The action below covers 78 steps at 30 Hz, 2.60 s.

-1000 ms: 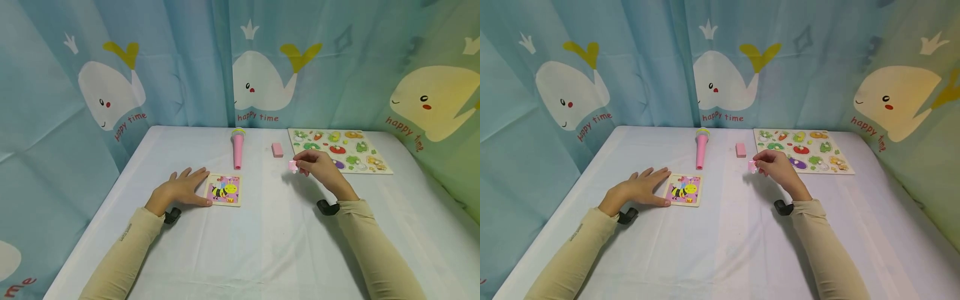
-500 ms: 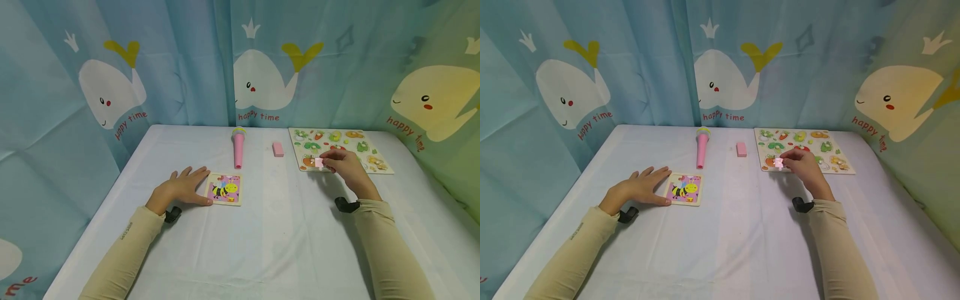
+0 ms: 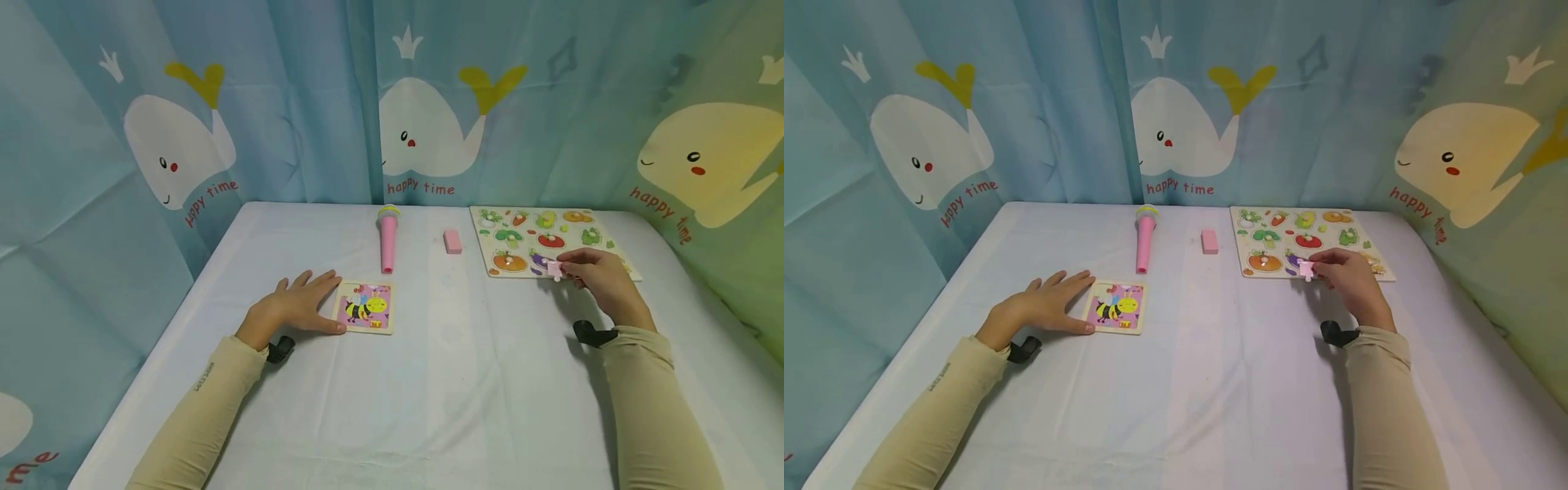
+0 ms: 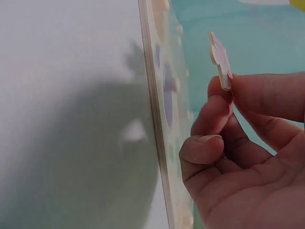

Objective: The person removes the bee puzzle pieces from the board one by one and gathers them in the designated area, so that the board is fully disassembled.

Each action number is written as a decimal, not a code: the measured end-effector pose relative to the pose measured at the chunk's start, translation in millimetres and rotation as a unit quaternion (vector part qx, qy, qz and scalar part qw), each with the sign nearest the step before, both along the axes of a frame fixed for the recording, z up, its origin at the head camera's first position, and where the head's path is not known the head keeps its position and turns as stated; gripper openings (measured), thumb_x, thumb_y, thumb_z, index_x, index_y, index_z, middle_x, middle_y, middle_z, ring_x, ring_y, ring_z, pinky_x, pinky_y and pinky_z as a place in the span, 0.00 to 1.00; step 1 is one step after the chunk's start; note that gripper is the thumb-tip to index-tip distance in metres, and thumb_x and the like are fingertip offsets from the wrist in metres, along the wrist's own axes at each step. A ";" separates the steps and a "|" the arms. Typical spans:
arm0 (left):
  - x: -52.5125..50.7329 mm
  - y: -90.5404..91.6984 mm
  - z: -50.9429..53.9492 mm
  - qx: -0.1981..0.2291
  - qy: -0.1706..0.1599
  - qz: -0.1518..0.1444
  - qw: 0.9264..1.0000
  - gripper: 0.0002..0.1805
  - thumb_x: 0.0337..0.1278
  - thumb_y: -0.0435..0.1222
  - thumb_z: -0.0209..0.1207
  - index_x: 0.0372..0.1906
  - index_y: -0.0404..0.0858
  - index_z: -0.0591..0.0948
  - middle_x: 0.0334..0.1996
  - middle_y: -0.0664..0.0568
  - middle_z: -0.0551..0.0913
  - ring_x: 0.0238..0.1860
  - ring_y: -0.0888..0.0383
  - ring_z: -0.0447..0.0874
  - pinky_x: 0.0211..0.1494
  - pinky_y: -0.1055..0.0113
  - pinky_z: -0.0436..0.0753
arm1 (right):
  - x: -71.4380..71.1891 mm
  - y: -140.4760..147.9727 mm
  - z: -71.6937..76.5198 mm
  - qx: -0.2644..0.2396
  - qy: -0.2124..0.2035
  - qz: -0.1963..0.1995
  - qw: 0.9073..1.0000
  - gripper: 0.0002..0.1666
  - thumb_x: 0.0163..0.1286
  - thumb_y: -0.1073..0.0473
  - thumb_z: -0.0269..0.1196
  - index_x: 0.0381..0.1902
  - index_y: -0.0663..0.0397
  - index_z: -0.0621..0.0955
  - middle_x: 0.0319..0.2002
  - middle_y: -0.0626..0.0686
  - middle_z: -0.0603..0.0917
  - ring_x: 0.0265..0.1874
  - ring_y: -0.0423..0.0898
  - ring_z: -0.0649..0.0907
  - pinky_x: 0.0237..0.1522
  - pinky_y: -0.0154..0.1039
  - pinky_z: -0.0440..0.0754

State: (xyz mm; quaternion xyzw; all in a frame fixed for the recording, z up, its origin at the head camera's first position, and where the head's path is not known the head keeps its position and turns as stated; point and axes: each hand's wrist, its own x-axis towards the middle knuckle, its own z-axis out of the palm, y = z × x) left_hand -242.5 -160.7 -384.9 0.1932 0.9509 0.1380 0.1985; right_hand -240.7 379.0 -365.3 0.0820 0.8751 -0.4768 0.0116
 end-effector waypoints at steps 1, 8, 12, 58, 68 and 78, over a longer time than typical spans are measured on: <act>0.2 -0.4 -0.3 0.000 0.000 0.000 1.000 0.60 0.59 0.63 0.70 0.87 0.41 0.55 0.87 0.45 0.48 0.85 0.32 0.39 0.78 0.25 0.39 | 0.5 2.9 -0.3 0.004 -0.003 0.003 1.000 0.25 0.86 0.56 0.56 0.67 0.71 0.75 0.37 0.37 0.81 0.36 0.43 0.78 0.37 0.35 0.80; 0.1 -0.7 -0.8 -0.001 0.000 0.000 1.000 0.60 0.59 0.63 0.69 0.88 0.42 0.55 0.87 0.46 0.48 0.85 0.32 0.39 0.78 0.25 0.39 | 2.7 20.0 -3.8 0.041 -0.028 0.011 0.999 0.25 0.85 0.54 0.58 0.64 0.73 0.75 0.37 0.42 0.81 0.35 0.42 0.77 0.36 0.36 0.79; -0.3 0.4 0.6 -0.001 -0.004 0.000 1.000 0.61 0.59 0.63 0.70 0.88 0.42 0.55 0.88 0.46 0.48 0.85 0.32 0.38 0.79 0.26 0.38 | 3.8 26.2 -2.0 0.059 -0.054 0.018 0.997 0.23 0.85 0.57 0.59 0.63 0.74 0.76 0.38 0.45 0.83 0.35 0.44 0.78 0.36 0.37 0.80; 0.6 1.1 2.4 -0.006 -0.008 0.003 1.000 0.60 0.59 0.63 0.70 0.88 0.42 0.55 0.88 0.46 0.48 0.85 0.32 0.38 0.79 0.26 0.38 | -11.4 -29.9 6.4 0.057 0.031 0.049 0.997 0.26 0.86 0.49 0.56 0.59 0.71 0.76 0.38 0.55 0.84 0.35 0.48 0.81 0.34 0.40 0.82; 2.2 0.6 2.6 0.001 -0.004 0.004 1.000 0.60 0.58 0.62 0.70 0.88 0.42 0.55 0.88 0.45 0.48 0.85 0.32 0.38 0.79 0.26 0.38 | -19.7 -85.8 28.7 0.098 0.087 0.131 0.983 0.25 0.85 0.50 0.58 0.60 0.68 0.81 0.45 0.63 0.87 0.42 0.55 0.84 0.40 0.40 0.84; 2.9 -0.1 4.2 0.004 -0.001 0.001 1.000 0.60 0.59 0.62 0.71 0.87 0.42 0.55 0.87 0.45 0.48 0.85 0.32 0.38 0.79 0.26 0.39 | -25.3 -140.4 42.9 0.087 0.107 0.180 0.974 0.21 0.84 0.53 0.60 0.60 0.64 0.84 0.48 0.62 0.87 0.48 0.62 0.84 0.47 0.47 0.82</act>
